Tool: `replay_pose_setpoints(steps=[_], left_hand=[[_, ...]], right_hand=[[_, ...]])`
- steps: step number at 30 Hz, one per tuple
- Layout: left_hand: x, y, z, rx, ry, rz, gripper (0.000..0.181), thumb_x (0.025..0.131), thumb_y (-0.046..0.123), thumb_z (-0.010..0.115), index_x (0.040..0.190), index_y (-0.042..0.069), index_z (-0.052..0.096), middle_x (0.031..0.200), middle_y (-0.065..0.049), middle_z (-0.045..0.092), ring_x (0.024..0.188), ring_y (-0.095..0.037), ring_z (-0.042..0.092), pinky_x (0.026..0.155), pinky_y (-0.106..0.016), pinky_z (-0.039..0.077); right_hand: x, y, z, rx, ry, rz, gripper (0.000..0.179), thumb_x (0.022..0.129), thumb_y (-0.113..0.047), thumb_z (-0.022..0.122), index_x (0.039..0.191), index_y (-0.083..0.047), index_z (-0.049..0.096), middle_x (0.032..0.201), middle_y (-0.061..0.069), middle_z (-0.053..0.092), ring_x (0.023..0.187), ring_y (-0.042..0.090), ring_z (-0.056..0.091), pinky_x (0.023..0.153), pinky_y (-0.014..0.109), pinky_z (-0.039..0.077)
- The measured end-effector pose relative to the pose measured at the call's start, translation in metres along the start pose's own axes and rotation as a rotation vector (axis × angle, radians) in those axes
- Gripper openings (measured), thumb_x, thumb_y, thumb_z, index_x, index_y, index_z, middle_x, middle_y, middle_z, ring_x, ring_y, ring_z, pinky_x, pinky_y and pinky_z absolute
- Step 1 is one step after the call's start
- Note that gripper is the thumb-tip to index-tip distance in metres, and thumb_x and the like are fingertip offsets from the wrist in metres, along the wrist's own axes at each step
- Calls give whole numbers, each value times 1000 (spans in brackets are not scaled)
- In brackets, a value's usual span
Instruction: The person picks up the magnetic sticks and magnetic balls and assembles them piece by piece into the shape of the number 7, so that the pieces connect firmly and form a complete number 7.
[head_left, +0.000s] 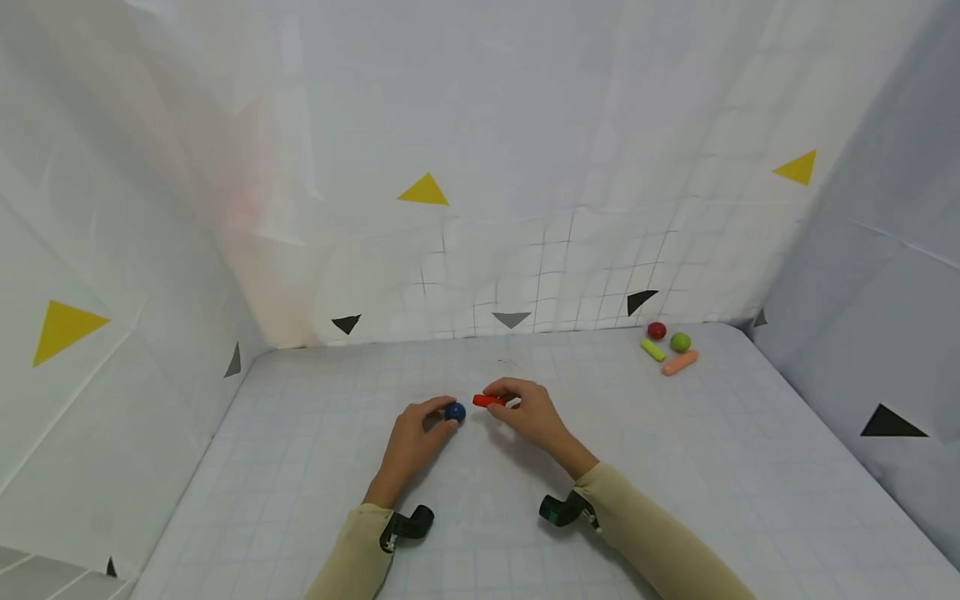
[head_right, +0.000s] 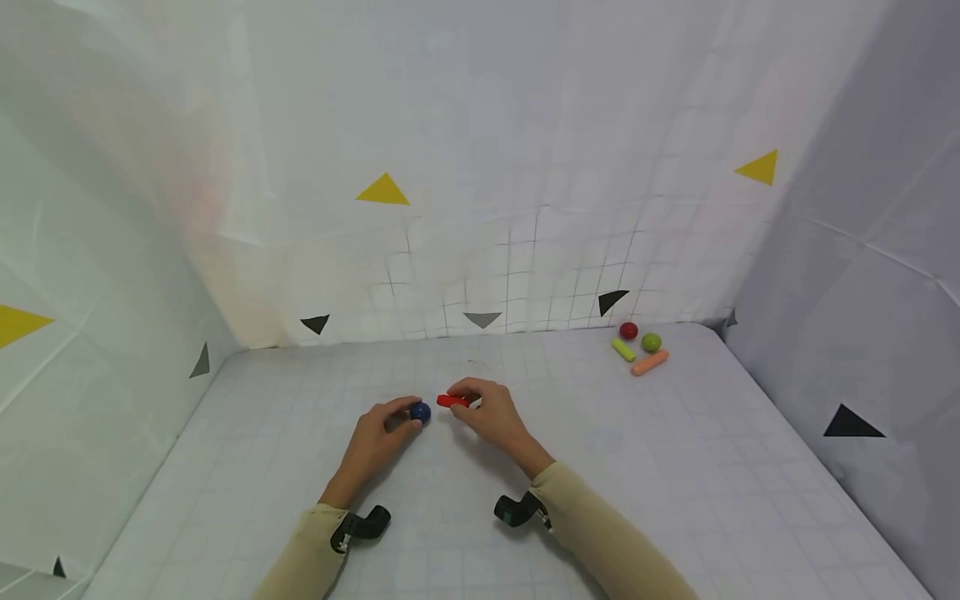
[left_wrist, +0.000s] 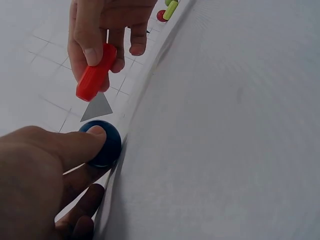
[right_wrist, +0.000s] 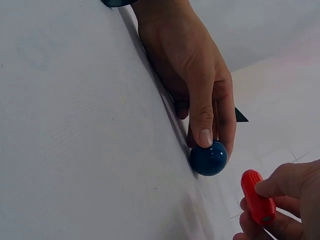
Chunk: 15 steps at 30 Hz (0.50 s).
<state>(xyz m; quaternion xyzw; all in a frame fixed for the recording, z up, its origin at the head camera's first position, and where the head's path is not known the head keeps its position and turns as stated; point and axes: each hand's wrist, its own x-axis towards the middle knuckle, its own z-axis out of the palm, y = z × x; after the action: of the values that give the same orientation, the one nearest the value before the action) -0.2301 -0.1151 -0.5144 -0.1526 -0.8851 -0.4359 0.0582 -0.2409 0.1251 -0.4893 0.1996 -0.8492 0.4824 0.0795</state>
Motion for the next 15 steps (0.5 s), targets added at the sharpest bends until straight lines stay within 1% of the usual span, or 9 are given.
replay_pose_setpoints(steps=[4, 8, 12, 15], left_hand=[[-1, 0, 1, -2, -5, 9, 37, 96, 18, 77, 132, 15, 72, 124, -5, 71, 117, -28, 61, 103, -54, 45], [-1, 1, 1, 4, 1, 17, 37, 96, 17, 77, 132, 15, 72, 123, -4, 71, 114, -27, 61, 100, -54, 46], [-1, 2, 1, 6, -3, 28, 37, 96, 16, 78, 132, 14, 72, 123, -4, 72, 114, -28, 61, 101, -55, 46], [-1, 2, 2, 11, -7, 23, 38, 95, 15, 78, 133, 15, 72, 123, -4, 72, 116, -28, 61, 102, -55, 45]], right_hand=[[0, 0, 3, 4, -9, 0, 21, 92, -4, 76, 112, -7, 78, 105, 0, 75, 92, 18, 67, 79, 36, 56], [0, 1, 5, -3, -12, -22, 21, 92, -4, 75, 113, -5, 77, 104, 0, 75, 92, 18, 67, 78, 37, 56], [0, 3, 6, -19, -9, -40, 21, 91, -4, 76, 113, -3, 77, 102, 0, 75, 89, 18, 67, 76, 36, 56], [0, 4, 7, -12, -14, -47, 22, 91, -3, 77, 112, -1, 76, 101, 0, 75, 88, 18, 68, 75, 35, 56]])
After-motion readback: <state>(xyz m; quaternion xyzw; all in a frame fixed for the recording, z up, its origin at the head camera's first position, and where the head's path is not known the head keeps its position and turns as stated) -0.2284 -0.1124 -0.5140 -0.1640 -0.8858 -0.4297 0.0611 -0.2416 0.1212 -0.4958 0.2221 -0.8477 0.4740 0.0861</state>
